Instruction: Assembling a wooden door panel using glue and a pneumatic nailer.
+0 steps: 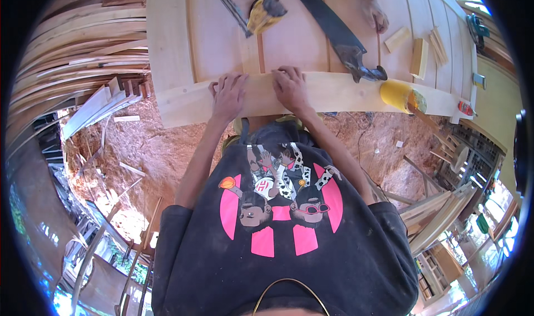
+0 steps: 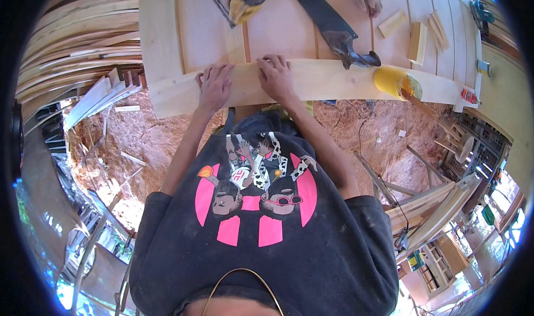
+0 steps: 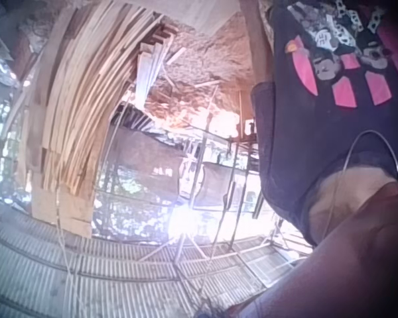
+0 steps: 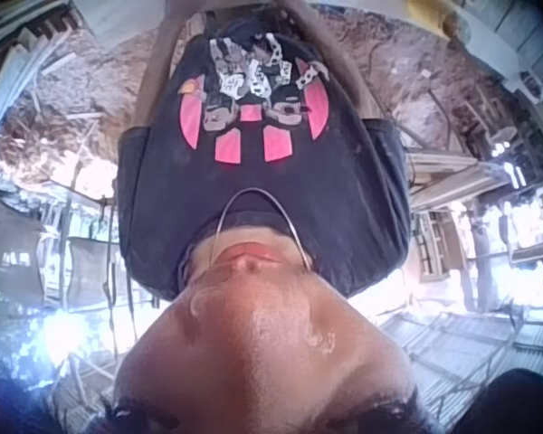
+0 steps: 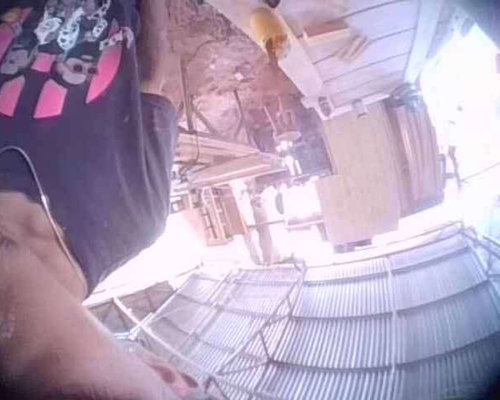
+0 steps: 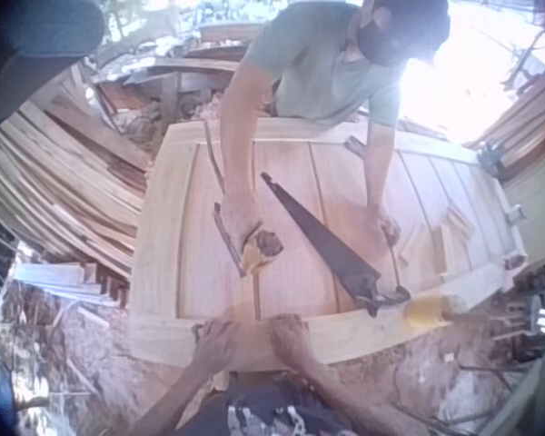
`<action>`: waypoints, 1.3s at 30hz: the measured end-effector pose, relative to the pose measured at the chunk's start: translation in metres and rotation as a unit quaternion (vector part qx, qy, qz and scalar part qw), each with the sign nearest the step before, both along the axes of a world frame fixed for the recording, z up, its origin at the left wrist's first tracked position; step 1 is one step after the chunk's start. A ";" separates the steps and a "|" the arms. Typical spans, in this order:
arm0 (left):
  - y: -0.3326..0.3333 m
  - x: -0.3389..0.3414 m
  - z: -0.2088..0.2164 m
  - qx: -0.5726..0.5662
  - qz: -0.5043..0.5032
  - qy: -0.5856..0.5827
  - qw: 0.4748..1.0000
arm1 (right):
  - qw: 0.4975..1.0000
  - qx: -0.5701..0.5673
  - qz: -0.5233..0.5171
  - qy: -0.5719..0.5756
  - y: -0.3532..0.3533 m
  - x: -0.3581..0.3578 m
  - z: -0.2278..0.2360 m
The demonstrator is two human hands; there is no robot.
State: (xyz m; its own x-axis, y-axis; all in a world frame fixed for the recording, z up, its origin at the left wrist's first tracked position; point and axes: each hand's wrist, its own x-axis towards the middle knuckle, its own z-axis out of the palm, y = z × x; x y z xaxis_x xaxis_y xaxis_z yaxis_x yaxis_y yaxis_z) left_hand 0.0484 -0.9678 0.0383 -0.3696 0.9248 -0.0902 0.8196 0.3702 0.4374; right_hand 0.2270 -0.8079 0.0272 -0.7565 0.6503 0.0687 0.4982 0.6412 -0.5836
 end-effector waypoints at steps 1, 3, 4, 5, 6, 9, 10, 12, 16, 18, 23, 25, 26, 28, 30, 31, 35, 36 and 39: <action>0.001 -0.002 0.002 0.000 -0.001 0.001 1.000 | 1.000 0.000 -0.001 0.001 0.006 0.004 -0.003; 0.001 -0.007 0.004 -0.035 0.038 0.010 0.999 | 0.997 0.017 -0.073 0.010 0.017 0.014 -0.007; 0.001 -0.009 0.002 -0.036 0.038 0.012 0.999 | 0.997 0.016 -0.074 0.012 0.020 0.020 -0.007; 0.001 -0.010 -0.002 -0.035 0.067 0.010 0.997 | 0.995 0.028 -0.097 0.005 0.021 0.027 -0.007; 0.003 -0.011 -0.004 -0.034 0.095 0.007 0.995 | 0.992 0.040 -0.120 -0.002 0.023 0.033 -0.006; 0.015 -0.011 -0.012 0.077 0.061 -0.038 0.994 | 0.992 0.039 -0.117 0.005 0.023 0.041 -0.006; 0.023 -0.009 -0.015 0.076 0.061 -0.038 0.994 | 0.993 0.048 -0.110 0.004 0.023 0.042 -0.006; 0.041 -0.009 -0.021 0.020 -0.085 -0.005 0.996 | 0.992 0.048 -0.118 0.002 0.023 0.038 -0.006; 0.082 -0.046 -0.029 -0.058 -0.068 0.080 0.993 | 0.991 0.053 -0.124 -0.006 0.022 0.035 -0.007; 0.098 -0.055 -0.036 -0.002 0.114 0.125 0.986 | 0.991 0.053 -0.122 0.001 0.020 0.031 -0.005; 0.090 0.004 -0.036 -0.016 -0.160 -0.006 0.987 | 0.991 0.047 -0.128 -0.008 0.022 0.035 -0.005; 0.082 0.019 -0.023 -0.033 -0.304 -0.007 0.952 | 0.990 -0.001 -0.140 0.012 0.031 0.038 -0.011; 0.082 0.019 -0.014 -0.030 -0.316 0.007 0.948 | 0.988 0.005 -0.153 0.025 0.042 0.042 -0.004; 0.069 0.012 -0.022 -0.034 -0.175 -0.009 0.984 | 0.975 0.075 -0.210 0.001 0.065 0.047 0.012; 0.060 0.001 -0.033 -0.017 -0.062 -0.004 0.998 | 0.962 0.096 -0.245 -0.077 0.088 0.055 0.028; 0.060 -0.003 -0.035 -0.008 0.058 -0.002 0.998 | 0.950 0.104 -0.270 -0.117 0.099 0.058 0.028; 0.051 -0.005 -0.038 -0.027 0.098 0.043 0.994 | 0.936 0.044 -0.267 -0.226 0.129 0.059 0.038; 0.046 -0.003 -0.034 -0.020 0.076 0.034 0.996 | 0.934 -0.012 -0.255 -0.248 0.135 0.058 0.037; 0.027 0.001 -0.008 -0.078 -0.043 0.005 0.996 | 0.953 0.014 -0.252 -0.170 0.144 0.053 0.029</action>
